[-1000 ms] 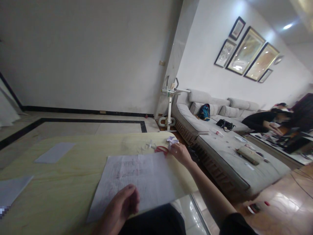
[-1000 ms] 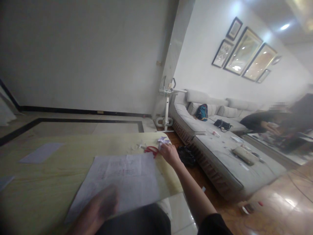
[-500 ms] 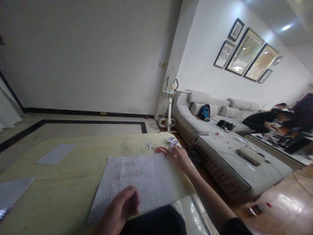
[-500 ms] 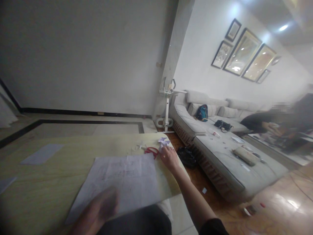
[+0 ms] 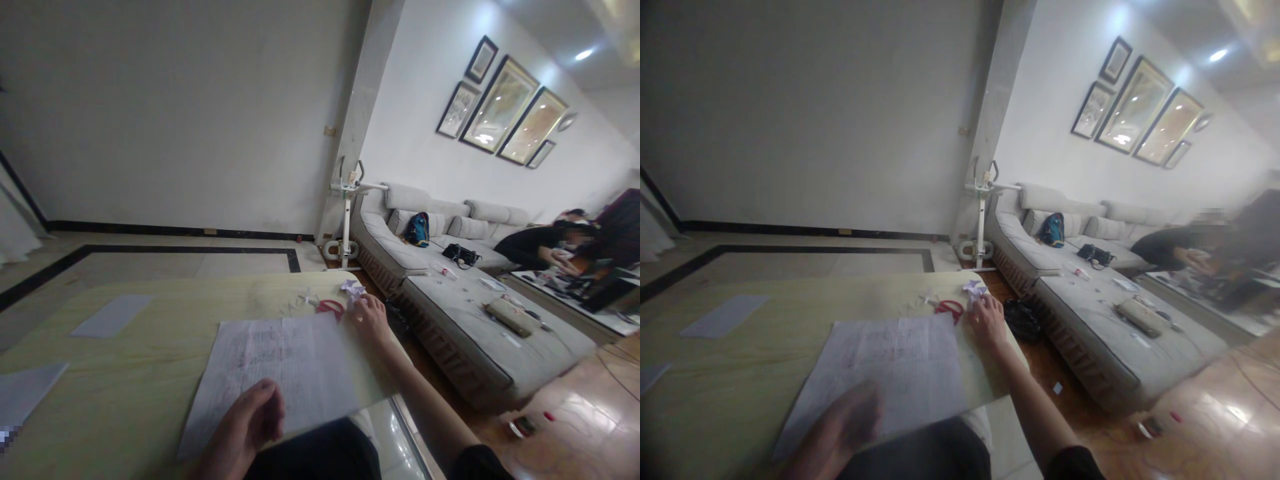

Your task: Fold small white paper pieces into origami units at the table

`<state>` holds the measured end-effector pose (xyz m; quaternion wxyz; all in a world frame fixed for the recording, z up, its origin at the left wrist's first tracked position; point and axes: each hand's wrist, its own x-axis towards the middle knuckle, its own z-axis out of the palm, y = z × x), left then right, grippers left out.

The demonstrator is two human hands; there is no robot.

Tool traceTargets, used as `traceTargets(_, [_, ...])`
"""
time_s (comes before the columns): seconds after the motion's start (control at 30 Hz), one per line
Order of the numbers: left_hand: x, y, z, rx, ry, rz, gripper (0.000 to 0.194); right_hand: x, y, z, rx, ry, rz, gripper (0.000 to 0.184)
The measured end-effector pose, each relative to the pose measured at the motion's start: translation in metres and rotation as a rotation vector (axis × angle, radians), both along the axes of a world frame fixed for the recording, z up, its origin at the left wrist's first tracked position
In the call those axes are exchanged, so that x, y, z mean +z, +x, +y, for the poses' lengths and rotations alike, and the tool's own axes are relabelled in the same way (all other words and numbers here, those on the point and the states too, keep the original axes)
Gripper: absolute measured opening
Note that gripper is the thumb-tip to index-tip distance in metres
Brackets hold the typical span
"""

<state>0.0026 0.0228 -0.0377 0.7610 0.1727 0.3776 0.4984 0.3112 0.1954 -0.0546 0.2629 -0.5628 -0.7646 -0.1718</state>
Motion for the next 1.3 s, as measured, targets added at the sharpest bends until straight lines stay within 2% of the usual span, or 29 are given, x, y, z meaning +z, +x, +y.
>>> traceTargets(0.17, [0.000,0.000,-0.001,0.019,-0.029,0.002,0.029,-0.004,0.012,0.012,-0.035,-0.003,0.030,0.015])
traceTargets(0.37, [0.002,0.001,-0.001,0.019,-0.055,0.011,0.026,0.003,0.020,0.021,0.027,-0.067,0.035,0.016])
traceTargets(0.6, [-0.002,0.001,-0.002,0.015,-0.025,0.021,0.023,0.009,0.016,0.019,0.103,-0.104,0.030,0.024])
traceTargets(0.83, [0.001,0.001,-0.001,0.003,-0.026,0.019,0.024,0.012,0.006,0.014,0.164,-0.120,0.017,0.043])
traceTargets(1.07, [0.001,0.001,-0.001,0.016,-0.019,0.029,0.025,0.015,0.002,0.015,0.209,-0.140,0.001,0.042])
traceTargets(1.3, [0.001,0.000,-0.001,0.022,-0.024,0.021,0.024,0.012,0.003,0.015,0.226,-0.111,0.021,0.048])
